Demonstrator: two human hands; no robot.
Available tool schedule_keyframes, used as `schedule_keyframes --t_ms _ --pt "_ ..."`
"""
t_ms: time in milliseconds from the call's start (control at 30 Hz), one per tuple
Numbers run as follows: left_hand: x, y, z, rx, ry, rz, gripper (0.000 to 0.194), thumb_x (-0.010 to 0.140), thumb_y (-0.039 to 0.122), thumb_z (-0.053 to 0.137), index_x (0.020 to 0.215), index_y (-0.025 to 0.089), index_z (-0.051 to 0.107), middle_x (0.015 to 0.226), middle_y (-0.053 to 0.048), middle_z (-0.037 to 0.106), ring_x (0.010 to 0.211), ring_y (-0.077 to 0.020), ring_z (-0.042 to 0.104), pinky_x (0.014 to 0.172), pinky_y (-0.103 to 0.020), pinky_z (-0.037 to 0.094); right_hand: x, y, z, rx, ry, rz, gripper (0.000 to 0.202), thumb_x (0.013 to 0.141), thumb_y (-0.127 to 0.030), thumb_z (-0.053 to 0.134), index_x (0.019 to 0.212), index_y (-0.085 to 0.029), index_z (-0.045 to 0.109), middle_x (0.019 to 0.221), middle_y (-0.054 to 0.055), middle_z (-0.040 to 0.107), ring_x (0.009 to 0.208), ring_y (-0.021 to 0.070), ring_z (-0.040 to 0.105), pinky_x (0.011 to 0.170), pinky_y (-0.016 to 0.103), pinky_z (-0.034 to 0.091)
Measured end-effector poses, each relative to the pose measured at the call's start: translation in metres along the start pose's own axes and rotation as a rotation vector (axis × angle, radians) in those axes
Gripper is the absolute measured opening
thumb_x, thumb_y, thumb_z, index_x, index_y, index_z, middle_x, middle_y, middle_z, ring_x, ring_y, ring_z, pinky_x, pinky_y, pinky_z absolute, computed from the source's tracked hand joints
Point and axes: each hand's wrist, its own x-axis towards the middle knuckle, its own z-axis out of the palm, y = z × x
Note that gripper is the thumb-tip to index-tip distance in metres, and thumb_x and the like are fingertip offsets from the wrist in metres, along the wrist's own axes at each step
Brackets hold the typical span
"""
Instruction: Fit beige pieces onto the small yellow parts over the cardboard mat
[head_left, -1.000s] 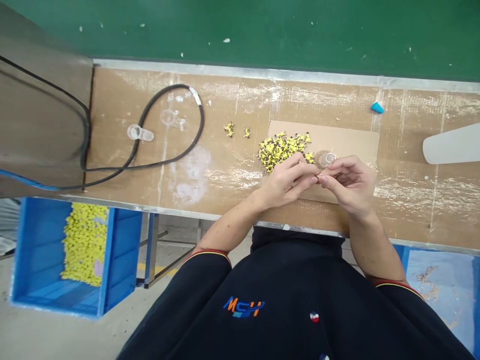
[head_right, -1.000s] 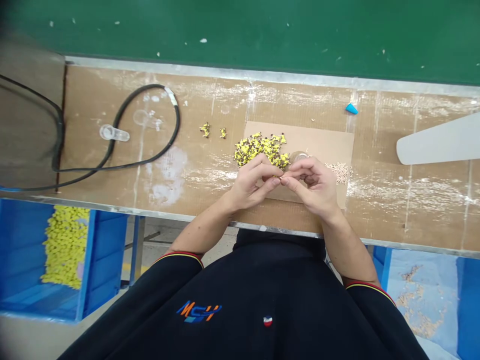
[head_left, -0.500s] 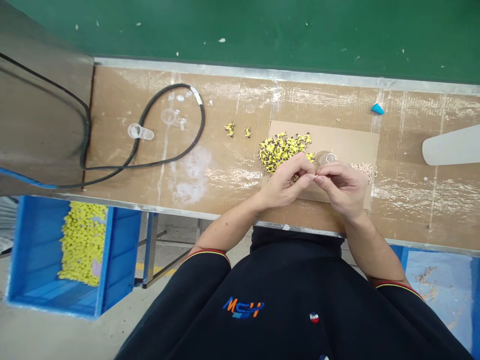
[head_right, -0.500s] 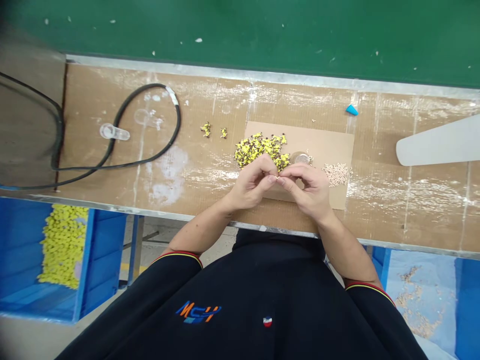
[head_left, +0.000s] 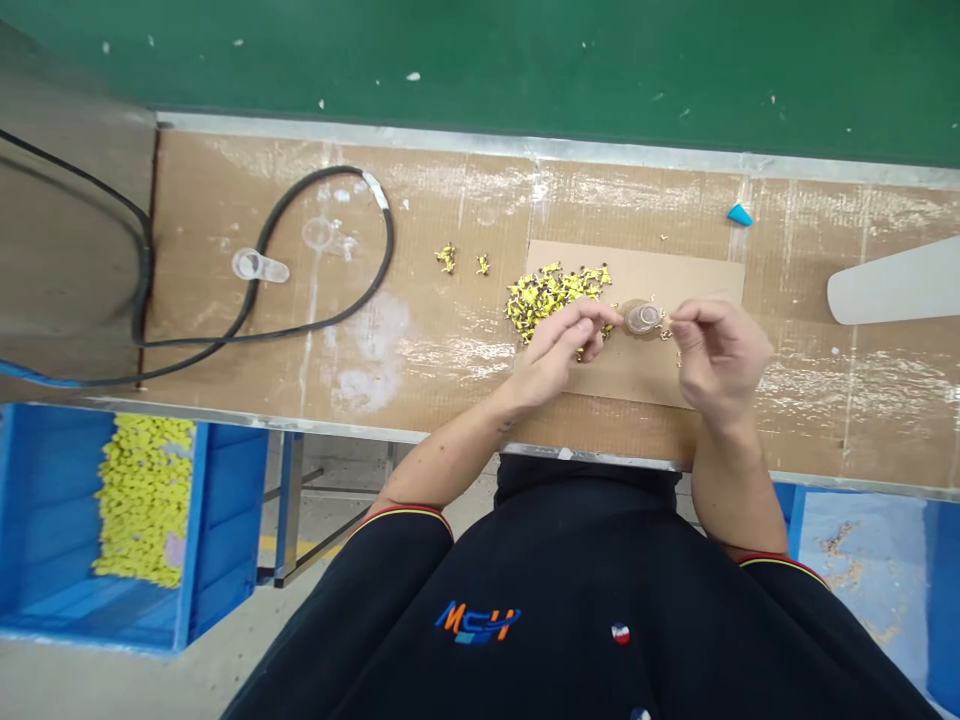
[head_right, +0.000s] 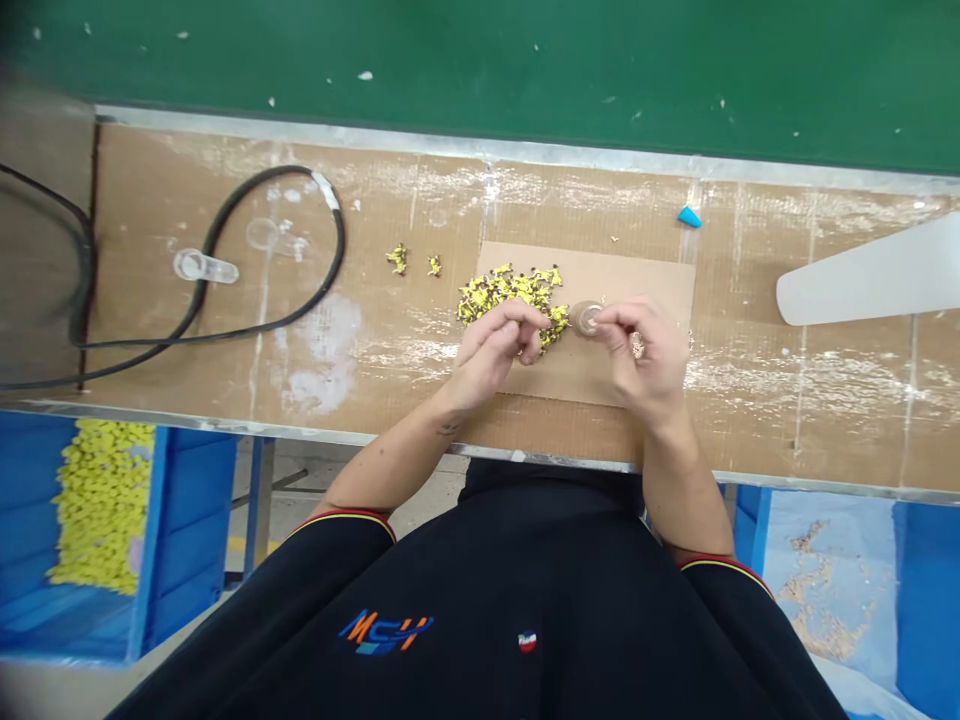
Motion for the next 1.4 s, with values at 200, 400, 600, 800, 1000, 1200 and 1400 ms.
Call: schedule_keyframes --t_ms 200,400,600,800,1000,1200,1400 --pt "0.007 0.000 -0.011 -0.104 0.186 -0.014 0.017 0.108 0.035 0.060 0.115 0.025 0.072 0.082 0.000 0.048 0.061 -0.0036 0.048 0.057 -0.017 0.040 0.005 0.027 -0.026 -0.233 -0.189 -0.036 0.008 0.099 -0.010 0.066 0.095 -0.017 0.068 0.088 0.004 0.071 0.079 0.0151 0.066 0.071 0.030 0.052" --pt "0.007 -0.006 -0.016 0.026 0.246 -0.039 0.043 0.105 0.050 0.067 0.133 0.027 0.045 0.089 0.001 0.066 0.055 -0.0054 0.052 0.052 -0.022 0.039 -0.002 0.032 -0.025 -0.355 -0.255 -0.030 0.007 0.098 -0.015 0.068 0.097 -0.017 0.074 0.090 0.006 0.066 0.080 0.0162 0.064 0.070 0.030 0.051" --pt "0.008 -0.001 -0.013 0.042 0.171 -0.083 0.039 0.107 0.054 0.062 0.117 0.021 0.044 0.088 0.000 0.071 0.054 -0.0052 0.058 0.051 -0.019 0.042 -0.005 0.032 -0.022 -0.428 -0.284 -0.005 0.011 0.100 -0.019 0.065 0.098 -0.018 0.076 0.092 0.006 0.067 0.081 0.0170 0.065 0.066 0.030 0.048" --pt "0.009 0.000 -0.009 0.007 0.127 0.003 0.018 0.112 0.035 0.058 0.116 0.019 0.052 0.089 -0.001 0.073 0.058 -0.0027 0.060 0.057 -0.014 0.046 -0.005 0.032 -0.020 -0.455 -0.281 -0.020 0.012 0.101 -0.021 0.066 0.098 -0.017 0.076 0.090 0.006 0.066 0.080 0.0162 0.064 0.066 0.030 0.047" --pt "0.007 -0.004 -0.012 0.113 0.197 0.043 0.014 0.107 0.032 0.065 0.109 0.018 0.067 0.100 -0.003 0.066 0.064 -0.0008 0.058 0.057 -0.014 0.044 -0.005 0.031 -0.020 -0.452 -0.277 0.010 0.014 0.101 -0.023 0.065 0.096 -0.018 0.077 0.091 0.006 0.067 0.080 0.0168 0.065 0.065 0.030 0.046" --pt "0.007 -0.002 -0.011 0.221 0.232 0.013 0.021 0.106 0.037 0.067 0.112 0.018 0.073 0.093 -0.004 0.060 0.063 -0.0028 0.051 0.055 -0.016 0.044 -0.005 0.031 -0.019 -0.446 -0.270 -0.014 0.009 0.099 -0.019 0.068 0.096 -0.017 0.076 0.091 0.006 0.067 0.080 0.0166 0.064 0.066 0.030 0.046" --pt "0.007 -0.005 -0.012 0.154 0.239 0.039 0.032 0.101 0.030 0.075 0.129 0.022 0.063 0.090 -0.001 0.063 0.068 -0.0045 0.057 0.060 -0.015 0.048 -0.005 0.030 -0.020 -0.433 -0.272 0.015 0.010 0.100 -0.020 0.067 0.096 -0.018 0.076 0.091 0.006 0.067 0.081 0.0166 0.064 0.065 0.030 0.045"
